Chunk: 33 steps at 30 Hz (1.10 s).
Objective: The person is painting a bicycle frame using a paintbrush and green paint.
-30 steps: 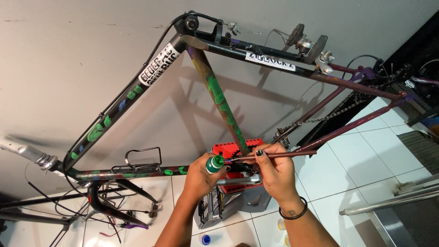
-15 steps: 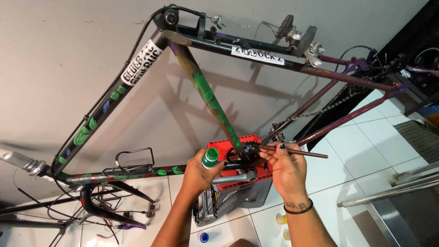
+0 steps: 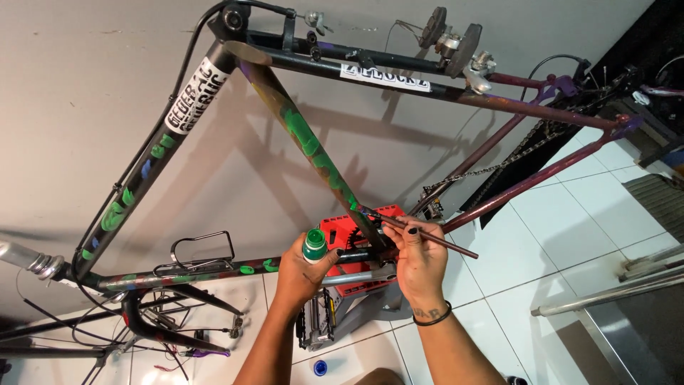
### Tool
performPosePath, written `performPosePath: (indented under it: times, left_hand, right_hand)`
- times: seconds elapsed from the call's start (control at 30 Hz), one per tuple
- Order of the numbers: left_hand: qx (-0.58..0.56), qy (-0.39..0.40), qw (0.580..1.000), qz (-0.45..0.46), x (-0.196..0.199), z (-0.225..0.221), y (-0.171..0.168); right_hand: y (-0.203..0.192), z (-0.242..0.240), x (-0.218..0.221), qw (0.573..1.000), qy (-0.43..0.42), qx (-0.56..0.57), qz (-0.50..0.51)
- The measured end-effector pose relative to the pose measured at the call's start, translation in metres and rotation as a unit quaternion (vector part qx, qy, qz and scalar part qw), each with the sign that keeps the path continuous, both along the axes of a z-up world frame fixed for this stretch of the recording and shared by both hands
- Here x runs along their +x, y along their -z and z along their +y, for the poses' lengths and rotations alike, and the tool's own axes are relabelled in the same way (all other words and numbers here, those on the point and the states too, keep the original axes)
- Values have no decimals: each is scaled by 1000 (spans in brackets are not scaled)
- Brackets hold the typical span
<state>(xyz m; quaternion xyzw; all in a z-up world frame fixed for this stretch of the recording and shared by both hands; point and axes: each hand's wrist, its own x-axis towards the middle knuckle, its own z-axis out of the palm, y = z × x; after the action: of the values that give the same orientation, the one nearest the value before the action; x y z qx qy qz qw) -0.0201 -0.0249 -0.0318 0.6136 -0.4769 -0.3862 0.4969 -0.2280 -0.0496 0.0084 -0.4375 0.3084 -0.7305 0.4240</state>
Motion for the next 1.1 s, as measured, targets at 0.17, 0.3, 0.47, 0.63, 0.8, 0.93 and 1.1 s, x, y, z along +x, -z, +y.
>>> performPosePath:
  times: [0.17, 0.3, 0.47, 0.63, 0.8, 0.93, 1.1]
  left_hand:
    - [-5, -4, 1000, 3, -3, -2, 5]
    - [-10, -3, 1000, 11, -3, -1, 0]
    - [-19, -7, 1000, 18, -2, -2, 5]
    - [-22, -9, 1000, 17, -4, 0, -2]
    - [-38, -12, 999, 21, -1, 1, 2]
    - [-37, -13, 999, 9, 2, 1, 2]
    - [-42, -12, 999, 13, -1, 3, -5]
  right_hand:
    - [12, -3, -4, 1000, 5, -8, 18]
    - [21, 3, -12, 1000, 16, 5, 26]
    - [29, 5, -20, 999, 23, 3, 32]
    - [9, 7, -5, 999, 30, -21, 19]
    - [2, 6, 11, 995, 23, -76, 62]
    - [10, 9, 9, 993, 22, -79, 90]
    - [16, 17, 6, 985, 21, -88, 146]
